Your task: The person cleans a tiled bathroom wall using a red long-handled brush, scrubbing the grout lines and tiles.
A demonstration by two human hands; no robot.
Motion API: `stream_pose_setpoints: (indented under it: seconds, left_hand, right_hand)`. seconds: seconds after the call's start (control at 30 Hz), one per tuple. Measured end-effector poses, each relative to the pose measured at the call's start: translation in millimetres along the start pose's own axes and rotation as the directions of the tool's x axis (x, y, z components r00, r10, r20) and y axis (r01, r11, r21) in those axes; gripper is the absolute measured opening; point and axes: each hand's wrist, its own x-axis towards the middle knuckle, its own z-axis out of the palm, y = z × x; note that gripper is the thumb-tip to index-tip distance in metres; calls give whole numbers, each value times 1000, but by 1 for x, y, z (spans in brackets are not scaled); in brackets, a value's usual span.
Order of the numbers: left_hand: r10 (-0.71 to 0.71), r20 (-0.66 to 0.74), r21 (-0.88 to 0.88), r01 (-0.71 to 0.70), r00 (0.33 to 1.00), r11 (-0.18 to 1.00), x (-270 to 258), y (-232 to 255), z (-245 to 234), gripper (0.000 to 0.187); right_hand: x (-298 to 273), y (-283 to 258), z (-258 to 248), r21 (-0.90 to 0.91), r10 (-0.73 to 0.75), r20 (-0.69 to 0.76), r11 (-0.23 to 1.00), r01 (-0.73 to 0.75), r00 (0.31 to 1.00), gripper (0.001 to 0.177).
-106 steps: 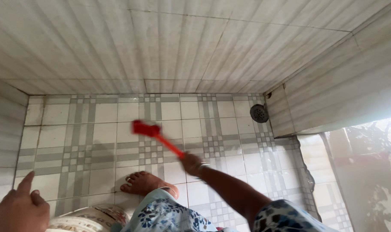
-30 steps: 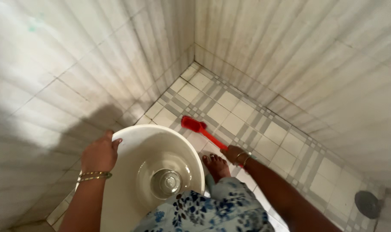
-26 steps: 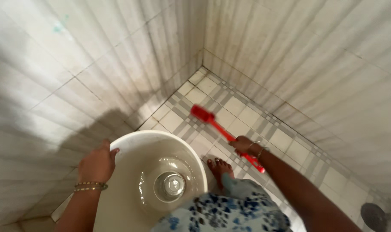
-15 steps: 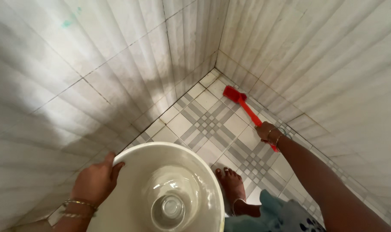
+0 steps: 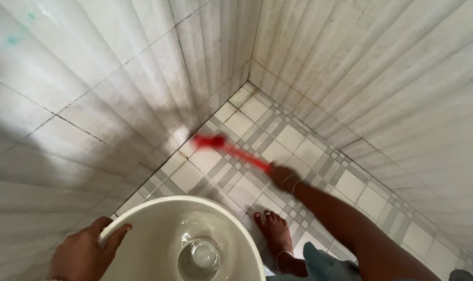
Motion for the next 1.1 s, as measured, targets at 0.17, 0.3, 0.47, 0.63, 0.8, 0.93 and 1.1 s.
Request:
stream_pose_setpoints:
  seconds: [0.17,0.3,0.47,0.63,0.8,0.93,1.1]
  left_hand:
    - [-7,-4,27,7,1000,1000,-1,2,3,53]
    - [-40,-44,1,40,998,999,-2,9,7,51]
    - [-49,-41,5,50,998,999,0,21,10,50]
    - [8,-19,42,-7,1000,999,-3,22,2,50]
    - [19,-29,28,-18,999,999,-8,36,-11,47]
    - [14,-34,-10,-14,999,1000,-13,44,-14,48]
    - [32,-77,-55,-36,997,998,-12,48,-17,48]
  right_hand:
    - [34,65,-33,7,113,-160,993,-114,981,35]
    - [-3,-41,15,-288,-308,-82,918,273,948,20]
    - [-23,-73,2,18,-175,76,985,174,982,48]
    - [39,60,-24,-40,35,-238,998,-46,971,32]
    - [20,18,13,-152,-87,-192,987,58,978,37]
    - [-51,-58,43,80,-138,23,987,136,990,50]
    - [-53,10,14,1,-68,-120,998,68,990,45]
